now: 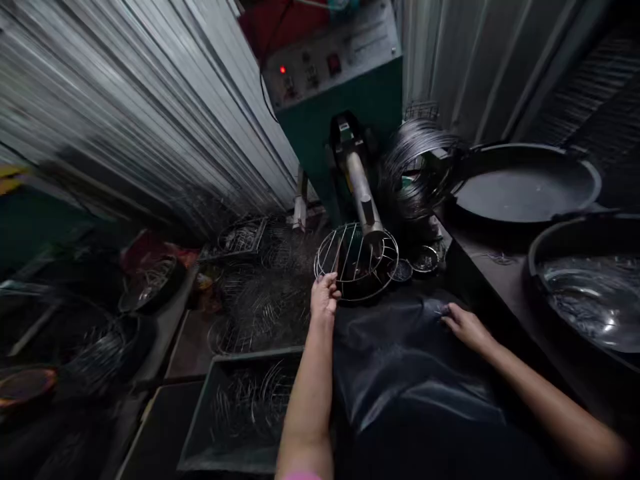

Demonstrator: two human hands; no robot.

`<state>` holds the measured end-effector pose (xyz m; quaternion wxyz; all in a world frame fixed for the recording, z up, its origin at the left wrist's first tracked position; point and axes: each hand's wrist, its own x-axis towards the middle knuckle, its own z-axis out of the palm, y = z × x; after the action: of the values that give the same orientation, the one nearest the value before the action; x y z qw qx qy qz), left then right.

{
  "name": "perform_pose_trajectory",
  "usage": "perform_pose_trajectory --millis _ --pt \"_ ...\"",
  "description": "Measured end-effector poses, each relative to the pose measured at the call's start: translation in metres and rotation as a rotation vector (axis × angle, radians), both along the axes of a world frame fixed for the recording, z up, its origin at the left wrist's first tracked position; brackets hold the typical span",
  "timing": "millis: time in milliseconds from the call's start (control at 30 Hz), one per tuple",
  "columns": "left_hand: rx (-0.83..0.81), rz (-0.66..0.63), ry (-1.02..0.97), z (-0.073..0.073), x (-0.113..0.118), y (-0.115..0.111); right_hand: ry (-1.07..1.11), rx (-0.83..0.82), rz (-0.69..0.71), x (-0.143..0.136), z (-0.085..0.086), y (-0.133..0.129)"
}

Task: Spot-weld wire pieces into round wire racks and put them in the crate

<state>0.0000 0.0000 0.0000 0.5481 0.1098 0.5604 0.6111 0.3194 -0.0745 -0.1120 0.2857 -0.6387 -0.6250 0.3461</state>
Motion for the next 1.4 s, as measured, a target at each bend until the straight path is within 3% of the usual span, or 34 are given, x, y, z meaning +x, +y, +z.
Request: perform_pose_trajectory --millis 100,200,300,400,533,767,1033,1400 --pt "0.01 0.009 -0.015 -0.002 0.0 0.0 0.089 -0.094 0.005 -0.002 0.014 0.007" --pt "0.031 0.016 -0.013 -0.005 0.0 0.002 0.333 -0.143 -0.009 -0.015 0.045 0.015" --pt "0.047 0.008 -0.009 -0.006 0.0 0.005 0.576 -0.085 0.002 -0.044 0.082 0.029" --pt "0.064 -0.007 -0.025 -0.006 0.0 0.009 0.713 -0.041 0.041 -0.078 0.103 0.05" --pt "0.077 0.006 -0.028 -0.005 -0.004 0.013 0.75 -0.013 0.087 -0.106 0.106 0.071" --pt "0.083 0.024 -0.028 -0.006 -0.008 0.017 0.811 0.221 -0.034 -0.108 0.122 0.073" --pt "0.082 0.044 0.005 -0.01 -0.003 0.016 0.555 0.054 0.099 -0.113 0.099 0.078" --pt "0.124 0.044 -0.016 -0.009 -0.007 0.016 0.517 0.004 0.2 -0.115 0.102 0.084"
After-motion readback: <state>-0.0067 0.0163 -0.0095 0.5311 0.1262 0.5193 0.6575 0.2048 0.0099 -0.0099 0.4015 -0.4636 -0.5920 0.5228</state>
